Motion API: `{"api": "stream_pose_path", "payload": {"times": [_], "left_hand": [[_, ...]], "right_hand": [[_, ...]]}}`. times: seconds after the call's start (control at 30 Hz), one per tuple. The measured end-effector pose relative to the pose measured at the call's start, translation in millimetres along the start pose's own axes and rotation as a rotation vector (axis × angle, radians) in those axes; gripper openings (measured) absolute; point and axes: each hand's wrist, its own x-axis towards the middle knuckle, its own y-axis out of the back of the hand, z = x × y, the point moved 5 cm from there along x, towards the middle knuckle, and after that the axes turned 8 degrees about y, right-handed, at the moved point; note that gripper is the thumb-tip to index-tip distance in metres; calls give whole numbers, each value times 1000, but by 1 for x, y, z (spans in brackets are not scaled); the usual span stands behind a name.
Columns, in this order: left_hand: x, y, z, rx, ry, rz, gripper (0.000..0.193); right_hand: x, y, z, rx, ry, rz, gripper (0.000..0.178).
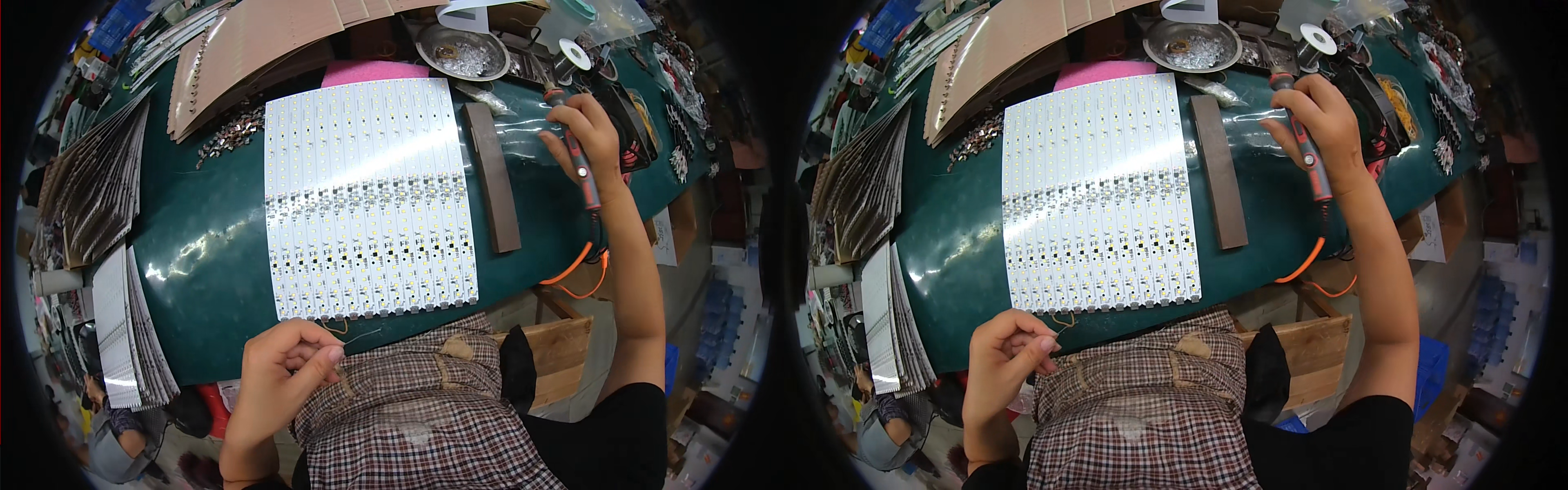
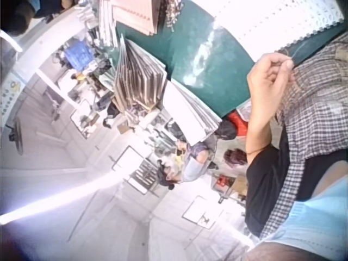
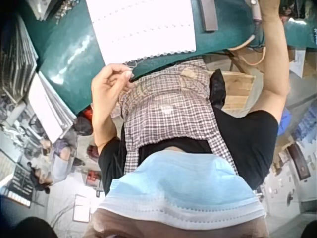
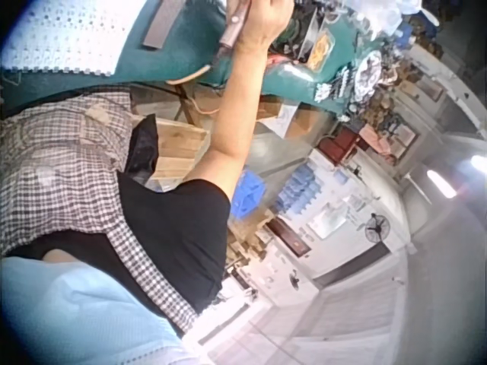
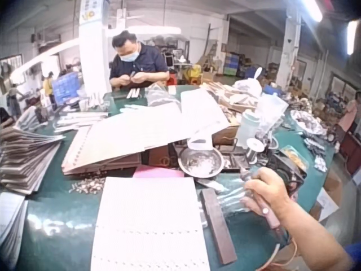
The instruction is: The person places electronic components onto a sheet of circuit board strips by hand, turns the sheet over, and solders the components onto the circuit boards using a soldering iron.
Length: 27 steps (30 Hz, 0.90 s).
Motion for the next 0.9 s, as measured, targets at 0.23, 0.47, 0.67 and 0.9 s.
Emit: {"api": "stream_pose_path", "payload": {"times": [0.23,0.47,0.67,0.9], "left_hand": [[4,-6,13,172,-173,21,5],[2,4,5,232,-184,73,5],[5,3,3,178,-133,73,6],[8,2,8,207,-169,73,6]], "right_hand": [[39,-5,-17,179,-139,268,23],[25,-7,1,31,-199,286,24],[-7,-33,2,-63,-182,150,29],[-18,-30,-10,-31,-152,119,32]]}}
